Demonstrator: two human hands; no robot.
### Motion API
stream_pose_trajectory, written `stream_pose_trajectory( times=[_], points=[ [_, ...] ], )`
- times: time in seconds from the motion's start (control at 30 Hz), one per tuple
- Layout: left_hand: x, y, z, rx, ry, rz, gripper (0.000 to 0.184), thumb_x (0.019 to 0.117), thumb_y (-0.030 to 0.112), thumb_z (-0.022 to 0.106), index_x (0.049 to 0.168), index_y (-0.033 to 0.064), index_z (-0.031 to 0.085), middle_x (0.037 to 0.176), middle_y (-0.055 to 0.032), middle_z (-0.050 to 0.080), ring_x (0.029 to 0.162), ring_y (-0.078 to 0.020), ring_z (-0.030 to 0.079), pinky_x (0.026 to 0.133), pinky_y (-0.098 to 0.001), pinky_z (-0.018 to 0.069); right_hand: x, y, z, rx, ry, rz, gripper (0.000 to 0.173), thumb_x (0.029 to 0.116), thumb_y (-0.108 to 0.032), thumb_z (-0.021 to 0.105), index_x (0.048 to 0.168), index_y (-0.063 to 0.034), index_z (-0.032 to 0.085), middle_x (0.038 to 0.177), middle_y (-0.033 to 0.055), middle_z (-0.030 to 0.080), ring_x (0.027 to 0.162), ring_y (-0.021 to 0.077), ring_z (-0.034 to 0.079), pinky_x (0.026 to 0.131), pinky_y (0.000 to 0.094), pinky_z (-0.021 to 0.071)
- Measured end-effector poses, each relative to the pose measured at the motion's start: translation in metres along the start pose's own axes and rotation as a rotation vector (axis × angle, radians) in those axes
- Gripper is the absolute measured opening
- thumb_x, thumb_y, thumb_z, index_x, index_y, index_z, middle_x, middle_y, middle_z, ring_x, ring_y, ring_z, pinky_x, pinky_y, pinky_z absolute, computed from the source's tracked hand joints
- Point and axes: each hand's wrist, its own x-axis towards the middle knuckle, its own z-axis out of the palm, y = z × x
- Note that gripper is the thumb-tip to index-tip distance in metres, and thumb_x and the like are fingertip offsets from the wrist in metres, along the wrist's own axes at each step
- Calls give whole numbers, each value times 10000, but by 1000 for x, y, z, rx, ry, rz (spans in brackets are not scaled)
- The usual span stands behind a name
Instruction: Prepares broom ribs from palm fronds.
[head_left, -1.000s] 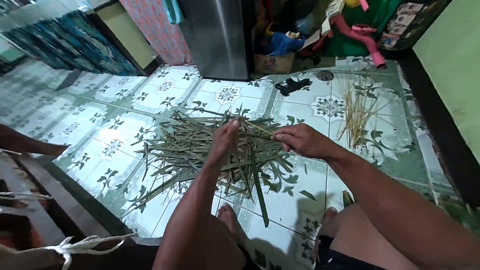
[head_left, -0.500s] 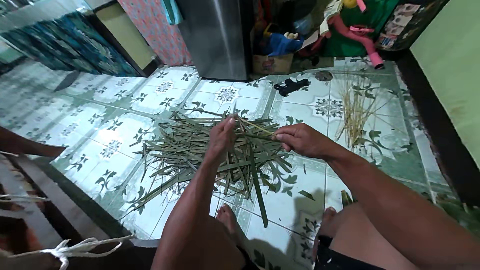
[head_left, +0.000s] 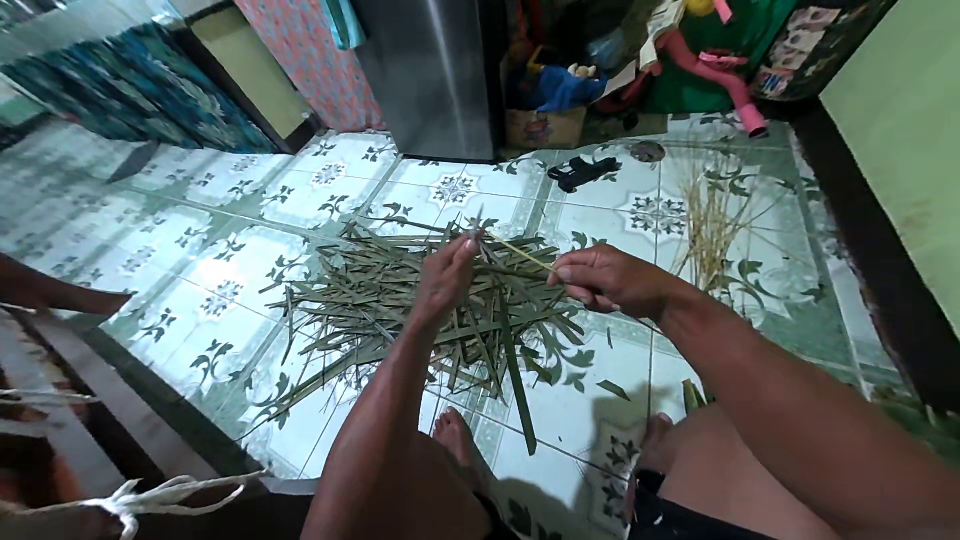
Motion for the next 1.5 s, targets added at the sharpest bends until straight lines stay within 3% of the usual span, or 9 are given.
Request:
stream_pose_trajectory(
  times=[0.3, 0.47, 0.7, 0.83, 0.97, 1.13, 1.27, 1.4, 1.5],
  points=[
    [-9, 1, -8, 43, 144, 46, 416, 1099, 387, 396, 1387, 170, 604, 632, 31, 468, 458, -77, 409, 428, -245, 400, 0, -4, 0, -235, 145, 32, 278, 1106, -191, 430, 1068, -46, 664, 651, -36, 546, 466, 20, 417, 437, 174, 354],
    [-24, 3, 40, 408, -138, 116, 358, 1083, 290, 460, 1271, 70, 670, 810, -6, 644, 660, -62, 556, 662, -285, 506, 9, -3, 13, -308, 186, 17, 235, 1077, -138, 477, 1136, -6, 663, 755, 14, 633, 523, 39, 514, 501, 202, 456],
    [-5, -9, 14, 300, 95, 53, 411, 1101, 340, 408, 1356, 108, 631, 707, -1, 545, 536, -86, 454, 513, -280, 429, 3, -7, 13, -326, 195, -44, 237, 1084, -160, 484, 1071, -24, 678, 695, -15, 634, 473, 26, 489, 459, 189, 431],
    [-16, 3, 42, 462, -65, 92, 389, 1090, 306, 447, 1322, 72, 654, 871, -64, 693, 717, -120, 617, 724, -356, 543, 5, -7, 12, -350, 205, -65, 230, 1079, -155, 482, 1013, -27, 661, 700, -15, 637, 477, 22, 494, 466, 190, 439],
    [-3, -3, 18, 338, 96, 55, 407, 1099, 343, 426, 1355, 100, 628, 752, -25, 578, 568, -103, 487, 542, -298, 458, 1, -9, 12, -407, 231, -61, 238, 1079, -168, 500, 1073, -32, 696, 707, -15, 649, 488, 28, 508, 472, 199, 451],
    [-14, 6, 39, 452, -32, 54, 391, 1091, 308, 450, 1354, 88, 637, 866, -57, 685, 707, -112, 602, 713, -341, 530, 6, -3, 12, -451, 272, -75, 239, 1069, -170, 515, 1087, -22, 702, 772, 3, 672, 533, 31, 525, 516, 219, 474],
    [1, -4, 13, 318, 110, 33, 410, 1102, 351, 420, 1359, 105, 623, 741, -41, 569, 555, -119, 477, 526, -314, 450, 6, 2, 13, -454, 297, -92, 229, 1064, -172, 537, 1084, -39, 723, 784, 0, 690, 518, 29, 532, 504, 214, 481],
    [-6, 2, 32, 391, -27, 21, 391, 1094, 316, 448, 1358, 91, 629, 815, -38, 639, 637, -103, 543, 641, -322, 502, 9, 2, 14, -465, 323, -105, 236, 1060, -179, 543, 1107, -34, 724, 817, -3, 703, 544, 15, 540, 527, 205, 484],
    [-2, 1, 16, 282, 39, -32, 418, 1102, 360, 425, 1391, 119, 607, 768, -43, 589, 569, -109, 485, 552, -302, 463, 8, 0, 15, -458, 332, -100, 235, 1062, -170, 543, 1117, -27, 721, 806, 1, 703, 533, 21, 534, 520, 213, 482]
  ],
)
